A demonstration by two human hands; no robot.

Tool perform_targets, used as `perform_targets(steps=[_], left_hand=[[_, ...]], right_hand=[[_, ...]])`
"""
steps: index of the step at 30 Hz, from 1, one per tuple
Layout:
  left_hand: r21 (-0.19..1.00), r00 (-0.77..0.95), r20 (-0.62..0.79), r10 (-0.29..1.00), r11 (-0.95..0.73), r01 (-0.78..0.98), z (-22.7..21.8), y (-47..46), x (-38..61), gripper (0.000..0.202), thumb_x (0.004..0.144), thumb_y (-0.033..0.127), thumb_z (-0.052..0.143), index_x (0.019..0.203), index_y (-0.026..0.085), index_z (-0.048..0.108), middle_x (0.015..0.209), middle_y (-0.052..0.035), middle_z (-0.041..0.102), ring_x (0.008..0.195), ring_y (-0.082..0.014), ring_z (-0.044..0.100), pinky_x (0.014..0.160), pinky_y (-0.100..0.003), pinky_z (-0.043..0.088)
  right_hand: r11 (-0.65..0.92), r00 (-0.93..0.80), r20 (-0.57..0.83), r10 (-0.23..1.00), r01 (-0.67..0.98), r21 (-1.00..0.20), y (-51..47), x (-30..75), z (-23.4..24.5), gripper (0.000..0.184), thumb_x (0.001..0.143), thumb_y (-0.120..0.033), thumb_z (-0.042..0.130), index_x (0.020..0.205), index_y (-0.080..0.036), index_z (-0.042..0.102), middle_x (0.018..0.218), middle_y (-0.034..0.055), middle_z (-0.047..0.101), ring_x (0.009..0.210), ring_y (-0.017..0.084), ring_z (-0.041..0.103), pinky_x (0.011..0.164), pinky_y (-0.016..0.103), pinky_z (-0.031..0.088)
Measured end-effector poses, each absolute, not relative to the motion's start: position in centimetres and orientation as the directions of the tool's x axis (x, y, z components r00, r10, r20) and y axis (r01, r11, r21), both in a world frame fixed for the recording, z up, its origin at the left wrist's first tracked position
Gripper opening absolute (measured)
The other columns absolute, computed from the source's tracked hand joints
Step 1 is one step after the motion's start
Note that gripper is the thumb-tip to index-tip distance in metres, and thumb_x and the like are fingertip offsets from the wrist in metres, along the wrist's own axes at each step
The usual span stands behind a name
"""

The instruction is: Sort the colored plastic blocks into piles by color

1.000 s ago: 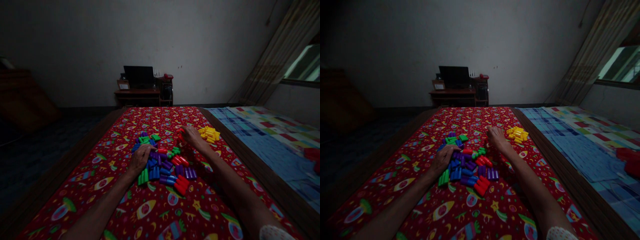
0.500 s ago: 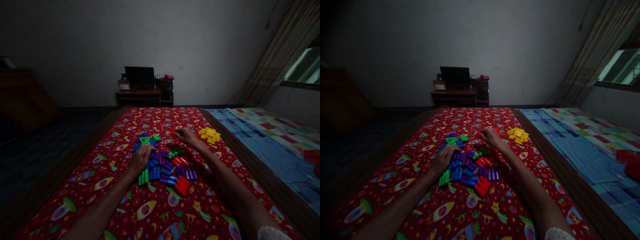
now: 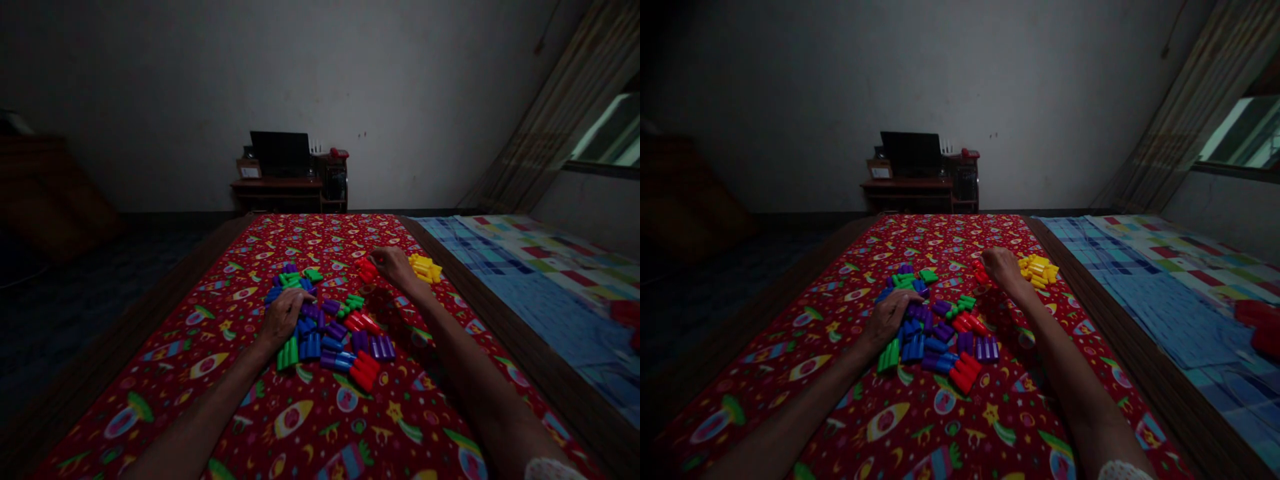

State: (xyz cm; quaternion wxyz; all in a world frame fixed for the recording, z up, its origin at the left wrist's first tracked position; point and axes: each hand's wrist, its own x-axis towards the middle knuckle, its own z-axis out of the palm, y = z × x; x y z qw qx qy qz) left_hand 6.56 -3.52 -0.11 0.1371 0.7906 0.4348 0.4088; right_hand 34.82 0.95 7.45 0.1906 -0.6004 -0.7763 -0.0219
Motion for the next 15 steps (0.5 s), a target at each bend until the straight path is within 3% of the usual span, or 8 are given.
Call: perform_targets(steps=[3, 5, 7, 11, 13, 15], left_hand=[[0.577, 0.280, 0.532, 0.799, -0.584, 0.571, -0.1, -3.5, 6.6, 0.050, 0.098, 0.041, 0.026, 0.089, 0.021, 0.071, 0.095, -0.0063, 0.073, 0.098, -0.0209, 0.063, 0.095, -0.038, 0.050], [0.578, 0.276, 0.537, 0.797, -0.586, 0.567, -0.2, -3.5, 6.6, 0.050, 0.098, 0.041, 0.026, 0.088, 0.021, 0.071, 0.094, -0.0063, 0.073, 0.097, -0.0210, 0.063, 0.094, -0.038, 0.050], [0.576, 0.279, 0.542, 0.793, -0.592, 0.563, -0.2, -3.4, 6.6, 0.050, 0.098, 0.042, 0.027, 0.086, 0.021, 0.071, 0.093, -0.0064, 0.072, 0.097, -0.0213, 0.064, 0.094, -0.038, 0.050], [0.572, 0.284, 0.545, 0.789, -0.598, 0.561, -0.2, -3.3, 6.6, 0.049, 0.098, 0.041, 0.027, 0.085, 0.021, 0.070, 0.092, -0.0062, 0.073, 0.096, -0.0211, 0.064, 0.094, -0.037, 0.050], [0.568, 0.284, 0.545, 0.789, -0.596, 0.567, -0.2, -3.4, 6.6, 0.049, 0.098, 0.040, 0.027, 0.086, 0.021, 0.070, 0.093, -0.0058, 0.073, 0.097, -0.0206, 0.064, 0.094, -0.037, 0.050], [0.563, 0.287, 0.548, 0.786, -0.599, 0.569, -0.2, -3.4, 6.6, 0.048, 0.098, 0.039, 0.027, 0.086, 0.021, 0.070, 0.093, -0.0056, 0.073, 0.096, -0.0204, 0.064, 0.094, -0.037, 0.050]], right_hand=[[0.381, -0.369, 0.100, 0.924, 0.909, -0.171, -1.3, 33.7, 9.1, 0.026, 0.088, -0.026, 0.053, 0.084, -0.015, 0.076, 0.077, 0.0094, 0.071, 0.067, 0.016, 0.061, 0.058, 0.025, 0.033], [0.432, -0.443, -0.124, 0.888, 0.896, -0.102, -2.9, 32.6, 9.3, 0.021, 0.084, -0.030, 0.060, 0.082, -0.017, 0.077, 0.076, 0.0092, 0.072, 0.065, 0.017, 0.062, 0.056, 0.025, 0.033], [0.480, -0.471, -0.248, 0.846, 0.877, -0.028, -4.3, 31.3, 9.0, 0.023, 0.081, -0.036, 0.066, 0.083, -0.017, 0.077, 0.077, 0.0108, 0.072, 0.066, 0.018, 0.064, 0.056, 0.025, 0.035], [0.503, -0.489, -0.187, 0.852, 0.863, 0.034, -5.3, 29.5, 7.7, 0.024, 0.085, -0.033, 0.062, 0.096, -0.015, 0.074, 0.092, 0.0150, 0.073, 0.083, 0.022, 0.068, 0.061, 0.025, 0.040], [0.523, -0.520, -0.136, 0.843, 0.852, -0.019, -5.0, 29.5, 7.2, 0.026, 0.085, -0.028, 0.061, 0.105, -0.015, 0.070, 0.099, 0.0148, 0.072, 0.089, 0.022, 0.067, 0.066, 0.024, 0.042], [0.545, -0.562, -0.115, 0.819, 0.825, -0.152, -4.2, 30.2, 7.0, 0.029, 0.082, -0.024, 0.064, 0.110, -0.015, 0.068, 0.101, 0.0126, 0.072, 0.089, 0.021, 0.066, 0.068, 0.024, 0.043]])
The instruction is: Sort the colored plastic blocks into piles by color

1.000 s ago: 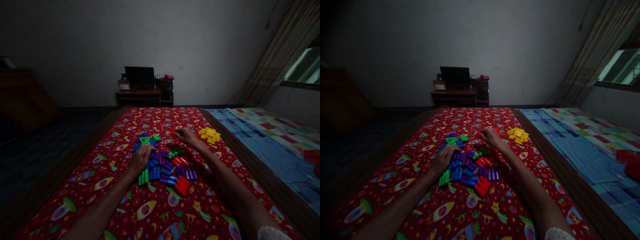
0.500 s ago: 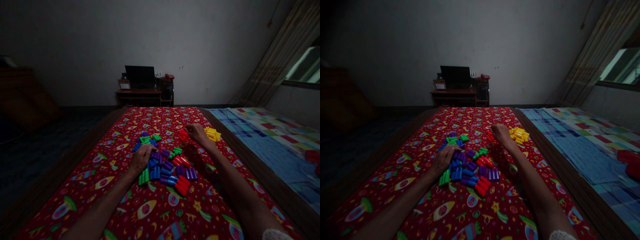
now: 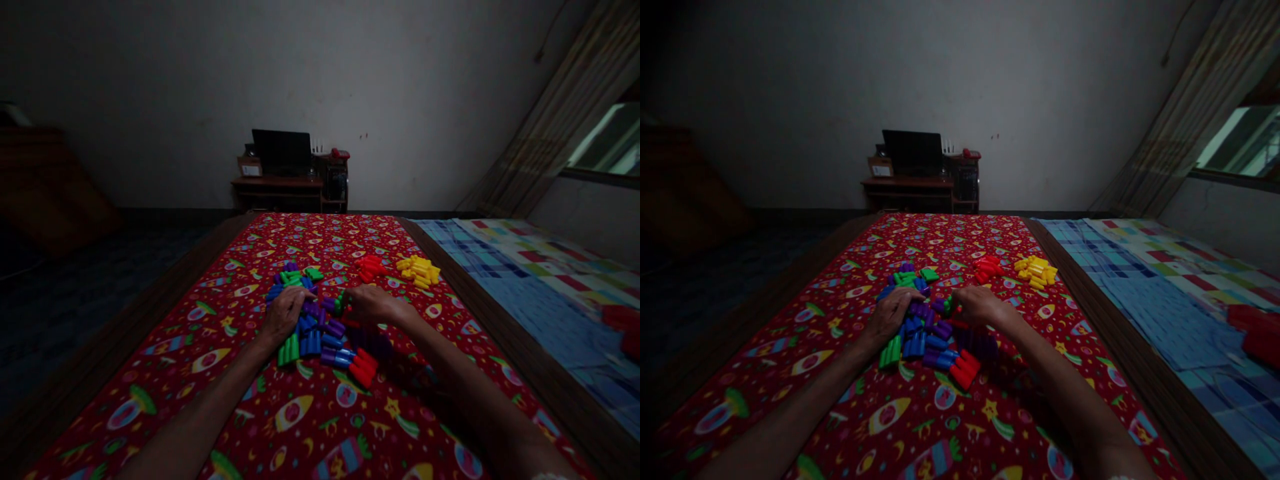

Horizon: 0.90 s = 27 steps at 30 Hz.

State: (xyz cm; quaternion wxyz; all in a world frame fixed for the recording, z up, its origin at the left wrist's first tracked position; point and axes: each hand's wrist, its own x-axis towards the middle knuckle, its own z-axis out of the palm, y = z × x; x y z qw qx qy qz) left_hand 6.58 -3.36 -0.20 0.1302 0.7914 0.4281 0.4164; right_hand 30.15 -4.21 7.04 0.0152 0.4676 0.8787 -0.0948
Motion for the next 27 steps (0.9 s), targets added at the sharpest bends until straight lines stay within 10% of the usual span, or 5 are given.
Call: perform_targets(steps=[6, 12, 19, 27], left_hand=[[0.565, 0.282, 0.558, 0.780, -0.606, 0.559, -0.4, -3.3, 6.6, 0.048, 0.098, 0.039, 0.028, 0.086, 0.021, 0.070, 0.093, -0.0066, 0.072, 0.096, -0.0212, 0.064, 0.094, -0.037, 0.050], [0.565, 0.350, 0.557, 0.753, -0.652, 0.506, -0.2, -3.6, 6.6, 0.049, 0.095, 0.054, 0.036, 0.091, 0.021, 0.072, 0.097, -0.0084, 0.073, 0.100, -0.0235, 0.064, 0.096, -0.040, 0.049], [0.526, 0.316, 0.576, 0.754, -0.638, 0.563, -1.2, -3.3, 6.8, 0.045, 0.086, 0.062, 0.052, 0.094, 0.021, 0.069, 0.097, -0.0071, 0.074, 0.100, -0.0262, 0.066, 0.107, -0.048, 0.042], [0.536, 0.253, 0.567, 0.784, -0.584, 0.610, -1.7, -3.2, 6.8, 0.039, 0.088, 0.055, 0.052, 0.094, 0.021, 0.069, 0.098, -0.0077, 0.073, 0.103, -0.0255, 0.064, 0.097, -0.041, 0.051]], right_hand=[[0.335, -0.505, -0.045, 0.862, 0.634, -0.697, -1.6, 32.0, 6.6, 0.036, 0.081, -0.024, 0.061, 0.114, -0.012, 0.067, 0.094, 0.0068, 0.072, 0.080, 0.017, 0.064, 0.066, 0.023, 0.045], [0.130, -0.367, 0.062, 0.928, 0.163, -0.978, -1.9, 29.2, 5.0, 0.033, 0.071, -0.043, 0.071, 0.087, -0.015, 0.066, 0.074, -0.0007, 0.067, 0.070, 0.013, 0.061, 0.065, 0.024, 0.048], [0.126, -0.269, 0.157, 0.950, -0.129, -0.984, -3.3, 25.3, 3.8, 0.045, 0.053, -0.052, 0.082, 0.071, -0.020, 0.057, 0.062, -0.0049, 0.059, 0.059, 0.011, 0.055, 0.058, 0.024, 0.047], [0.418, 0.132, 0.473, 0.871, 0.304, -0.856, 0.7, 32.0, 5.1, 0.034, 0.072, -0.051, 0.066, 0.079, -0.018, 0.061, 0.079, 0.0043, 0.067, 0.075, 0.019, 0.063, 0.072, 0.032, 0.050]])
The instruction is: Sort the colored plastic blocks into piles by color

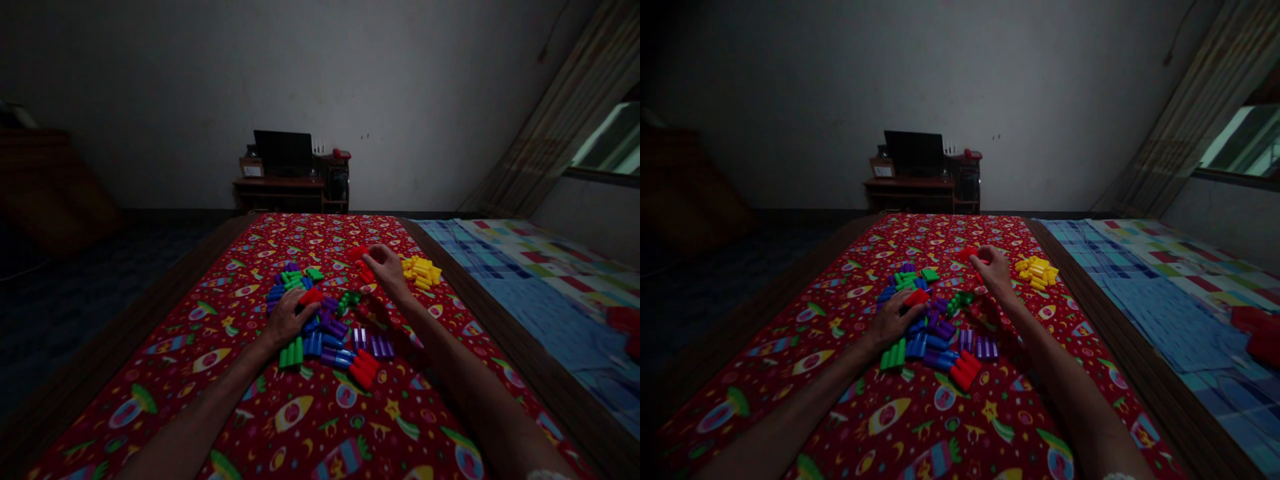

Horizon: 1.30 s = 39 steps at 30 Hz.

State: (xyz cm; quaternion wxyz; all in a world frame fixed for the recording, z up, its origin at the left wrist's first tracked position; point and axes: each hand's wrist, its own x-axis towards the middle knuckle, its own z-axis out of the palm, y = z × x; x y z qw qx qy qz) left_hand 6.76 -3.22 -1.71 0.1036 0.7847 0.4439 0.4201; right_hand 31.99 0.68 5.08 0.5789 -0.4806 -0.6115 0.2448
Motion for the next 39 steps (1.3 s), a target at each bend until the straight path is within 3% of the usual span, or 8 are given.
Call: perform_targets(steps=[5, 13, 16, 19, 23, 28, 33, 39], left_hand=[[0.533, 0.261, 0.563, 0.784, -0.586, 0.610, -1.5, -3.3, 6.8, 0.038, 0.089, 0.054, 0.052, 0.090, 0.020, 0.068, 0.094, -0.0074, 0.072, 0.091, -0.0232, 0.066, 0.092, -0.039, 0.052], [0.524, 0.269, 0.575, 0.773, -0.600, 0.604, -1.2, -3.5, 6.9, 0.037, 0.089, 0.053, 0.051, 0.090, 0.020, 0.068, 0.093, -0.0074, 0.072, 0.090, -0.0233, 0.065, 0.091, -0.039, 0.052], [0.527, 0.268, 0.564, 0.781, -0.591, 0.611, -1.1, -3.5, 6.9, 0.037, 0.088, 0.054, 0.051, 0.090, 0.020, 0.068, 0.092, -0.0069, 0.072, 0.089, -0.0228, 0.065, 0.089, -0.038, 0.053], [0.537, 0.271, 0.553, 0.788, -0.586, 0.607, -1.1, -3.5, 6.9, 0.036, 0.088, 0.053, 0.052, 0.089, 0.020, 0.068, 0.090, -0.0066, 0.071, 0.086, -0.0223, 0.065, 0.087, -0.038, 0.053], [0.553, 0.269, 0.551, 0.790, -0.587, 0.591, -1.3, -3.3, 6.8, 0.035, 0.087, 0.053, 0.054, 0.089, 0.021, 0.067, 0.090, -0.0067, 0.071, 0.087, -0.0229, 0.065, 0.086, -0.038, 0.053], [0.553, 0.288, 0.542, 0.789, -0.594, 0.584, -1.4, -3.2, 6.6, 0.034, 0.084, 0.052, 0.057, 0.089, 0.021, 0.068, 0.096, -0.0084, 0.071, 0.093, -0.0256, 0.065, 0.086, -0.040, 0.053], [0.559, 0.342, 0.519, 0.783, -0.614, 0.557, -0.3, -3.8, 7.0, 0.028, 0.088, 0.047, 0.054, 0.086, 0.022, 0.068, 0.092, -0.0062, 0.072, 0.092, -0.0233, 0.065, 0.088, -0.039, 0.051], [0.532, 0.370, 0.533, 0.761, -0.642, 0.553, 0.2, -4.0, 7.3, 0.035, 0.095, 0.038, 0.039, 0.084, 0.022, 0.068, 0.089, -0.0060, 0.073, 0.092, -0.0221, 0.065, 0.090, -0.039, 0.049]], right_hand=[[0.278, 0.117, 0.571, 0.813, 0.783, -0.557, 2.7, 37.6, 4.4, 0.025, 0.082, -0.035, 0.060, 0.097, -0.017, 0.067, 0.091, 0.0103, 0.073, 0.082, 0.022, 0.067, 0.076, 0.033, 0.049], [0.233, -0.160, 0.305, 0.939, 0.947, -0.222, 2.5, 38.5, 3.5, 0.025, 0.085, -0.024, 0.060, 0.106, -0.018, 0.072, 0.096, 0.0109, 0.075, 0.088, 0.023, 0.068, 0.073, 0.028, 0.047], [0.256, -0.172, 0.326, 0.930, 0.937, -0.237, 2.3, 38.2, 4.2, 0.027, 0.084, -0.023, 0.062, 0.109, -0.018, 0.072, 0.101, 0.0124, 0.075, 0.093, 0.024, 0.068, 0.077, 0.029, 0.048], [0.320, -0.163, 0.410, 0.897, 0.879, -0.353, 1.4, 36.7, 5.5, 0.024, 0.086, -0.022, 0.061, 0.106, -0.015, 0.072, 0.101, 0.0138, 0.074, 0.092, 0.024, 0.068, 0.079, 0.031, 0.049], [0.559, -0.362, 0.431, 0.827, 0.607, -0.564, -1.7, 32.0, 6.5, 0.026, 0.093, -0.031, 0.054, 0.107, -0.018, 0.072, 0.095, 0.0081, 0.075, 0.081, 0.018, 0.069, 0.071, 0.025, 0.049], [0.775, -0.665, 0.419, 0.618, 0.427, -0.466, -4.6, 26.8, 5.2, 0.034, 0.090, -0.022, 0.059, 0.123, -0.018, 0.064, 0.095, 0.0073, 0.074, 0.075, 0.014, 0.064, 0.066, 0.021, 0.042], [0.666, -0.474, 0.469, 0.745, 0.572, -0.479, -2.0, 29.0, 5.6, 0.029, 0.088, -0.017, 0.054, 0.112, -0.019, 0.070, 0.083, 0.0045, 0.074, 0.066, 0.013, 0.063, 0.062, 0.020, 0.041], [0.173, 0.081, 0.570, 0.818, 0.910, -0.378, 2.8, 36.5, 5.7, 0.036, 0.088, -0.024, 0.049, 0.120, -0.021, 0.067, 0.091, 0.0088, 0.075, 0.080, 0.021, 0.066, 0.072, 0.028, 0.045]])
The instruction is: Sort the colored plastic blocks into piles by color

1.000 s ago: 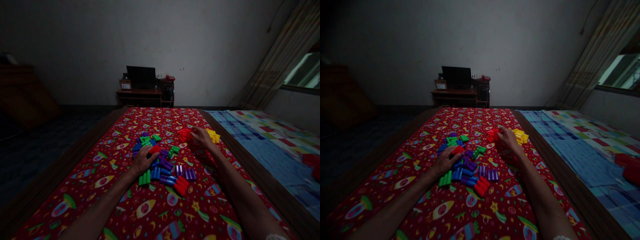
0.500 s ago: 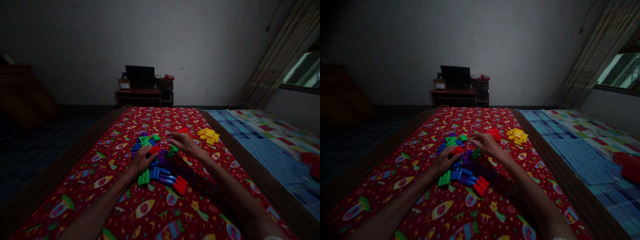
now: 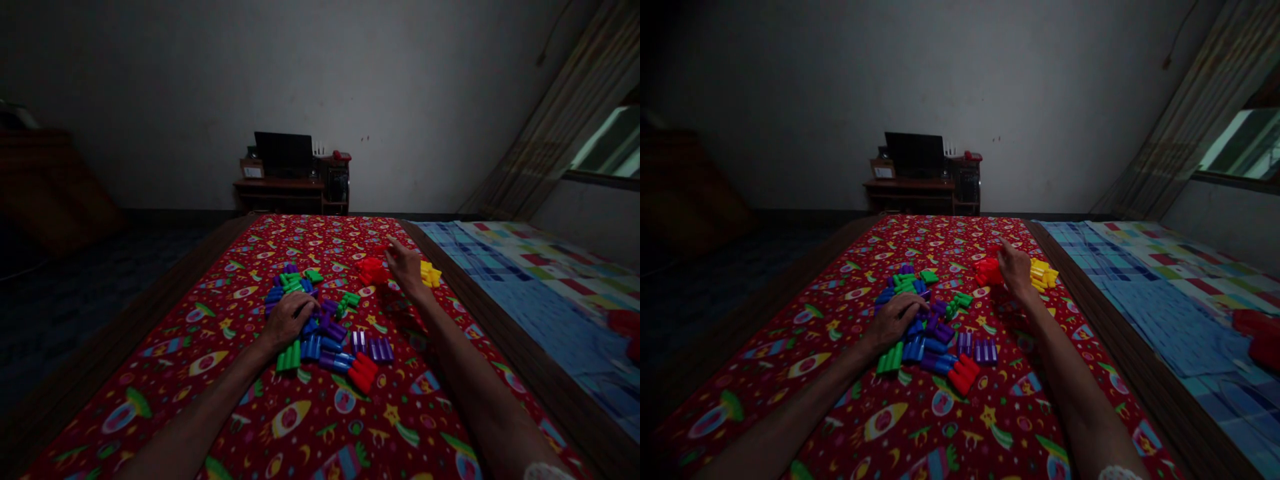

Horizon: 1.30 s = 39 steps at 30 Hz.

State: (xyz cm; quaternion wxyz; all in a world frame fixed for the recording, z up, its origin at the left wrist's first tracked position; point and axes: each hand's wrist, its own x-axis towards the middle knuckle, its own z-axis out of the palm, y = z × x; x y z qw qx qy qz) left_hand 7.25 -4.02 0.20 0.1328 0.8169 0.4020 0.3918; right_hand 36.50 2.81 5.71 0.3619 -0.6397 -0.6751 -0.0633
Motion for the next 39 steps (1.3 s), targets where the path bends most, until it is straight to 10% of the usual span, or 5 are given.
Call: perform_targets(steps=[6, 16, 24, 31, 39], left_hand=[[0.509, 0.392, 0.541, 0.744, -0.660, 0.552, -0.1, -3.9, 7.1, 0.037, 0.097, 0.036, 0.036, 0.083, 0.022, 0.068, 0.089, -0.0059, 0.074, 0.092, -0.0212, 0.066, 0.091, -0.038, 0.048], [0.511, 0.397, 0.554, 0.731, -0.676, 0.531, -0.1, -3.9, 7.1, 0.038, 0.097, 0.036, 0.036, 0.082, 0.022, 0.068, 0.087, -0.0052, 0.073, 0.091, -0.0201, 0.066, 0.090, -0.037, 0.049], [0.519, 0.397, 0.533, 0.747, -0.659, 0.545, -0.4, -3.8, 6.9, 0.038, 0.097, 0.034, 0.036, 0.082, 0.022, 0.068, 0.089, -0.0050, 0.074, 0.094, -0.0208, 0.066, 0.093, -0.039, 0.048], [0.520, 0.400, 0.535, 0.744, -0.663, 0.538, -0.2, -3.9, 7.1, 0.037, 0.097, 0.033, 0.035, 0.082, 0.022, 0.068, 0.089, -0.0045, 0.074, 0.094, -0.0205, 0.065, 0.094, -0.039, 0.047], [0.519, 0.391, 0.531, 0.752, -0.653, 0.551, -0.3, -3.9, 7.0, 0.039, 0.097, 0.034, 0.035, 0.080, 0.023, 0.069, 0.089, -0.0051, 0.074, 0.093, -0.0200, 0.065, 0.093, -0.038, 0.048]], right_hand=[[0.025, 0.053, 0.388, 0.920, 0.981, -0.193, 3.8, 38.2, 2.9, 0.034, 0.090, -0.019, 0.041, 0.103, -0.015, 0.072, 0.086, 0.0128, 0.074, 0.073, 0.020, 0.063, 0.063, 0.027, 0.036], [0.114, 0.025, 0.444, 0.896, 0.952, -0.283, 3.2, 37.1, 5.2, 0.037, 0.092, -0.024, 0.038, 0.084, -0.015, 0.073, 0.079, 0.0112, 0.073, 0.068, 0.018, 0.061, 0.061, 0.026, 0.036], [0.668, -0.716, -0.014, 0.698, 0.658, -0.346, -6.6, 32.2, 8.4, 0.021, 0.084, -0.038, 0.063, 0.095, -0.024, 0.074, 0.072, 0.0020, 0.070, 0.061, 0.015, 0.061, 0.056, 0.023, 0.041], [0.823, -0.793, 0.226, 0.566, 0.557, -0.110, -15.6, 33.2, 1.9, 0.070, 0.084, -0.019, 0.057, 0.150, -0.020, 0.035, 0.138, 0.0190, 0.054, 0.131, 0.033, 0.046, 0.101, 0.047, 0.045], [0.728, -0.626, 0.381, 0.681, 0.525, -0.440, -9.4, 34.5, 6.4, 0.053, 0.083, -0.014, 0.060, 0.134, -0.026, 0.056, 0.121, 0.0090, 0.068, 0.105, 0.020, 0.065, 0.087, 0.035, 0.053]])
